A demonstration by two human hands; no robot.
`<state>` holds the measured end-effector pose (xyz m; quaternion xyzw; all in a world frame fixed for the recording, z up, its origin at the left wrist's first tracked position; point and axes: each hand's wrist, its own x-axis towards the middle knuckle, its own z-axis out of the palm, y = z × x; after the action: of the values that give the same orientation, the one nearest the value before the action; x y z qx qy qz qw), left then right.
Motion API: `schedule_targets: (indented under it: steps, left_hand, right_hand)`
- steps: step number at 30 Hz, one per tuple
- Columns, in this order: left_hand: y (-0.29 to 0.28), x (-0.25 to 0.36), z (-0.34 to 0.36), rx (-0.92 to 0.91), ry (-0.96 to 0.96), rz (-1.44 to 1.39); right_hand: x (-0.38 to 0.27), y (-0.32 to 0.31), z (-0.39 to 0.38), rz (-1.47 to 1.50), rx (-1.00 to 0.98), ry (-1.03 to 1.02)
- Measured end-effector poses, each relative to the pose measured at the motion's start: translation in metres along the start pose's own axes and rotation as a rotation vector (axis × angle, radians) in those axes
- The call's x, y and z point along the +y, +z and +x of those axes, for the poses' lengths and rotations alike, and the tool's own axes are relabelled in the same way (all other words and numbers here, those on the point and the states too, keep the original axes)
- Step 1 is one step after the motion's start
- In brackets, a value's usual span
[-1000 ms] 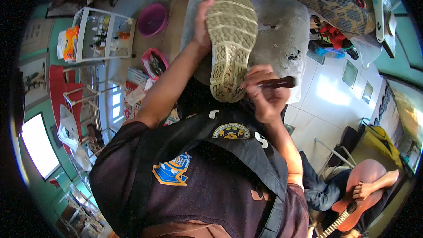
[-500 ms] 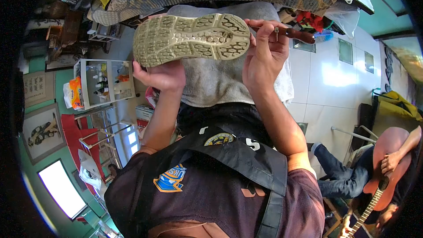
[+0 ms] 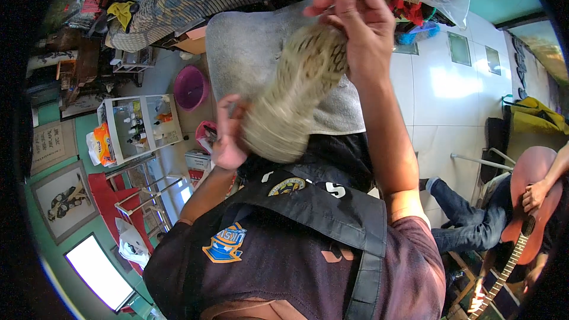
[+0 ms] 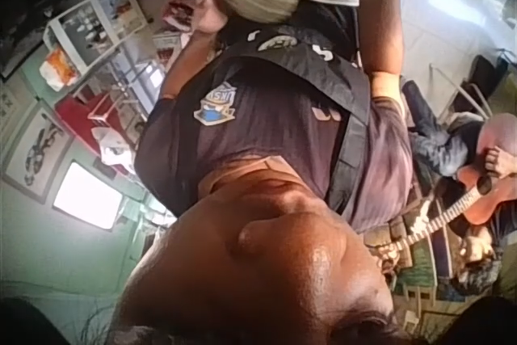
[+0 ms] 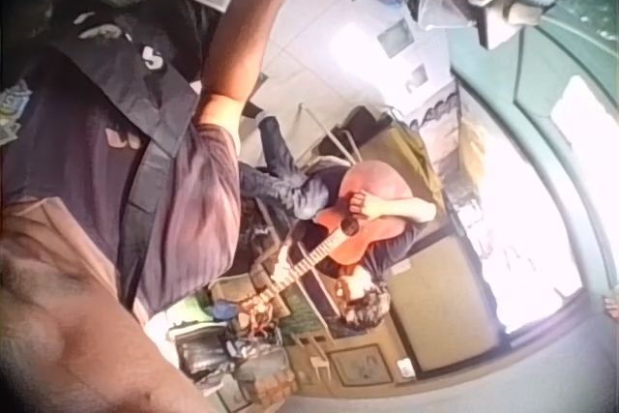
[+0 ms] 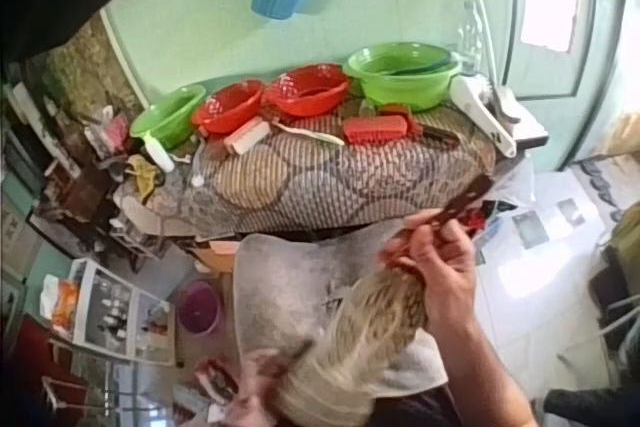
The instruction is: Repairing the sole of a sneaker using a hand tool to work on the texture.
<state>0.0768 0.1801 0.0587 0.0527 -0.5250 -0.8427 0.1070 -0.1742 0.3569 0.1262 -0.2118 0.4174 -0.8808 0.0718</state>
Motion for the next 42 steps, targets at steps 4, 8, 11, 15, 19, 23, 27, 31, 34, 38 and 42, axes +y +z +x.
schedule_targets:
  steps: [4,8,11,15,19,23,27,31,34,38,42]
  left_hand:
    - [0.009,-0.019,0.027,0.004,-0.043,0.074]
    - [0.012,-0.013,0.120,0.031,0.351,0.136]
    - [0.029,-0.006,0.147,-0.132,0.174,-0.120]
    - [0.026,0.012,0.150,-0.231,0.112,0.060]
    - [0.016,0.015,0.146,-0.262,0.114,0.170]
    - [0.013,0.015,0.146,-0.244,0.263,0.332]
    - [0.009,0.025,0.140,-0.268,0.237,0.465]
    - [0.009,0.029,0.137,-0.257,0.240,0.511]
    - [0.010,0.030,0.136,-0.242,0.254,0.532]
    - [0.013,0.030,0.135,-0.234,0.267,0.544]
    - [0.017,0.027,0.136,-0.196,0.342,0.488]
  right_hand:
    - [0.022,0.014,-0.003,-0.174,-0.295,0.062]
    - [0.041,0.025,0.001,0.089,-0.247,0.146]
    - [0.047,0.024,0.003,0.101,-0.297,0.160]
    - [0.048,0.016,-0.007,0.213,-0.214,0.078]
    - [0.035,0.010,-0.029,-0.249,-0.237,-0.166]
    - [0.019,0.016,-0.045,-0.616,-0.286,-0.153]
    - [0.011,0.027,-0.046,-0.576,-0.324,-0.250]
    - [0.009,0.033,-0.045,-0.723,-0.459,-0.324]
    - [0.010,0.034,-0.048,-0.722,-0.461,-0.325]
    - [0.013,0.034,-0.050,-0.698,-0.443,-0.336]
    - [0.013,0.034,-0.050,-0.703,-0.451,-0.348]
